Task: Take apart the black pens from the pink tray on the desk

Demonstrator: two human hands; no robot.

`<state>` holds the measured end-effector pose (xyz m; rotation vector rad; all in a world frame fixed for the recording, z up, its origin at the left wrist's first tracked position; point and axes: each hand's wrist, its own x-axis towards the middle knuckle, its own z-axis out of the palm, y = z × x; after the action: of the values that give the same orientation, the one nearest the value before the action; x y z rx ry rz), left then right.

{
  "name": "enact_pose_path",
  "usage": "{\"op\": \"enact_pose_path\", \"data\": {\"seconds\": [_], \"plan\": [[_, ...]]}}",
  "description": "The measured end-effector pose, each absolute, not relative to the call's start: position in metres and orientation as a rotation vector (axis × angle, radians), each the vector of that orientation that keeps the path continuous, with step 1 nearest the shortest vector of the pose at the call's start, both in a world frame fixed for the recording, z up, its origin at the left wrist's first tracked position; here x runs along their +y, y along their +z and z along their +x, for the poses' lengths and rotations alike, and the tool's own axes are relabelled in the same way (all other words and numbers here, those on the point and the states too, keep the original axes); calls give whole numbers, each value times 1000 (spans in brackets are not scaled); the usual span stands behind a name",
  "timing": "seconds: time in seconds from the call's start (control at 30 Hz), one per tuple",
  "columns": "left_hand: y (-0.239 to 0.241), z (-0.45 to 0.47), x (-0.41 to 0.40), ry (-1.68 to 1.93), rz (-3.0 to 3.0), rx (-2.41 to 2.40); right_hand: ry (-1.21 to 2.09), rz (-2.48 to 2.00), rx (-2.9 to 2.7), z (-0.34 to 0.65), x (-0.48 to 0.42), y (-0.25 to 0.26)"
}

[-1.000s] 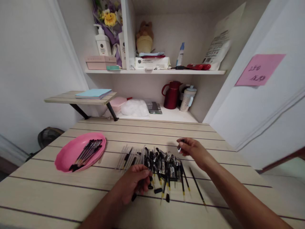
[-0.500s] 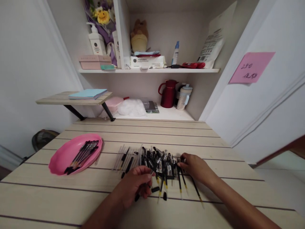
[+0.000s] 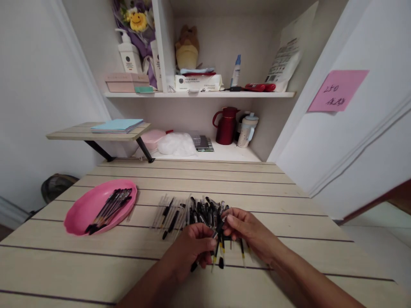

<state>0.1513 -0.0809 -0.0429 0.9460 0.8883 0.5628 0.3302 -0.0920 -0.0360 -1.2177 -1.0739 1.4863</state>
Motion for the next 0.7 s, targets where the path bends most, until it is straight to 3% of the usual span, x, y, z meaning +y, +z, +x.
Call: {"op": "enact_pose_path", "data": {"seconds": [0.2, 0.47, 0.7], "plan": [[-48, 155, -83, 625, 951, 906, 1356, -1167, -814, 306, -93, -49], [-41, 148, -83, 474, 818, 712, 1526, -966, -715, 311, -92, -37], [-46, 157, -82, 621, 1106, 867, 1506, -1028, -764, 303, -92, -34]]}}
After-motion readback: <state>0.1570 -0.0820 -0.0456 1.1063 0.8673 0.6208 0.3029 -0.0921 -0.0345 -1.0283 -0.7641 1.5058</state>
